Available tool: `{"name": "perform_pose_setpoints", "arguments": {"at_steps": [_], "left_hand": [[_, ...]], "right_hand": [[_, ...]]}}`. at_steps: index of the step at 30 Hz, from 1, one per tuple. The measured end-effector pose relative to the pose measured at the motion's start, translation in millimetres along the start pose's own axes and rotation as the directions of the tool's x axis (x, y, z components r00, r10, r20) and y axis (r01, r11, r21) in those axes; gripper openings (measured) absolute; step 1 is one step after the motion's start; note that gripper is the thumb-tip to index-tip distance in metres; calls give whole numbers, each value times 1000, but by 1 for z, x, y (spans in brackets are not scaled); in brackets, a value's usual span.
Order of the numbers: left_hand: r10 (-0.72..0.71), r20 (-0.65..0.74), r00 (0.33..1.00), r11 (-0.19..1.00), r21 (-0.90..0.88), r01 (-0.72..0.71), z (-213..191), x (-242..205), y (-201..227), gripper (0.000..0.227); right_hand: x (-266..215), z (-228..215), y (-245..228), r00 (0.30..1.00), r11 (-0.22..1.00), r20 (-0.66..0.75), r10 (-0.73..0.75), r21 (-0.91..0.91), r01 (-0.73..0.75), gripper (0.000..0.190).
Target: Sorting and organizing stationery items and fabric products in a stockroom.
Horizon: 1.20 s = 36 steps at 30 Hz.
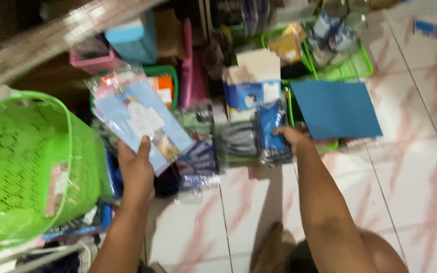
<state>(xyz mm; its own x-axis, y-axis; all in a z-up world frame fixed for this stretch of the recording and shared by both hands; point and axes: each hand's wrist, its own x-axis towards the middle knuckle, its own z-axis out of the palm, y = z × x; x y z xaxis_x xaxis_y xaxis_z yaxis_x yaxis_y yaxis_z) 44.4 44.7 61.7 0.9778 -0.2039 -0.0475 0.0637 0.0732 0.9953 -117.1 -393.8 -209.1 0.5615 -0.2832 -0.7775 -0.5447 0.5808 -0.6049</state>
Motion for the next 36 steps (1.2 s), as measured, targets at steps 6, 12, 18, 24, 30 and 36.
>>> {"name": "perform_pose_setpoints", "arguments": {"at_steps": [6, 12, 18, 24, 30, 36], "left_hand": [[-3, -67, 998, 999, -45, 0, -16, 5, 10, 42], [77, -58, 995, 995, -61, -81, -23, 10, 11, 46], [85, -78, 993, 994, -65, -90, -30, 10, 20, 46], [96, -75, 993, 984, -141, -106, -36, 10, 15, 43], [57, -104, 993, 985, -154, -73, -43, 3, 21, 46], [65, -116, 991, 993, -95, -76, -50, 5, 21, 47]], "right_hand": [[-44, 14, -46, 946, 978, -274, -175, -156, 136, 43], [-33, 18, -43, 915, 964, -355, -192, -242, 108, 50], [-103, 73, -80, 909, 958, -305, -283, -137, 252, 48], [-68, 135, -40, 988, 985, 19, -153, -78, 154, 37], [-44, 184, 3, 986, 982, 22, -165, -92, 167, 38], [-37, 178, 15, 935, 893, -13, -354, -303, 334, 43]]}}
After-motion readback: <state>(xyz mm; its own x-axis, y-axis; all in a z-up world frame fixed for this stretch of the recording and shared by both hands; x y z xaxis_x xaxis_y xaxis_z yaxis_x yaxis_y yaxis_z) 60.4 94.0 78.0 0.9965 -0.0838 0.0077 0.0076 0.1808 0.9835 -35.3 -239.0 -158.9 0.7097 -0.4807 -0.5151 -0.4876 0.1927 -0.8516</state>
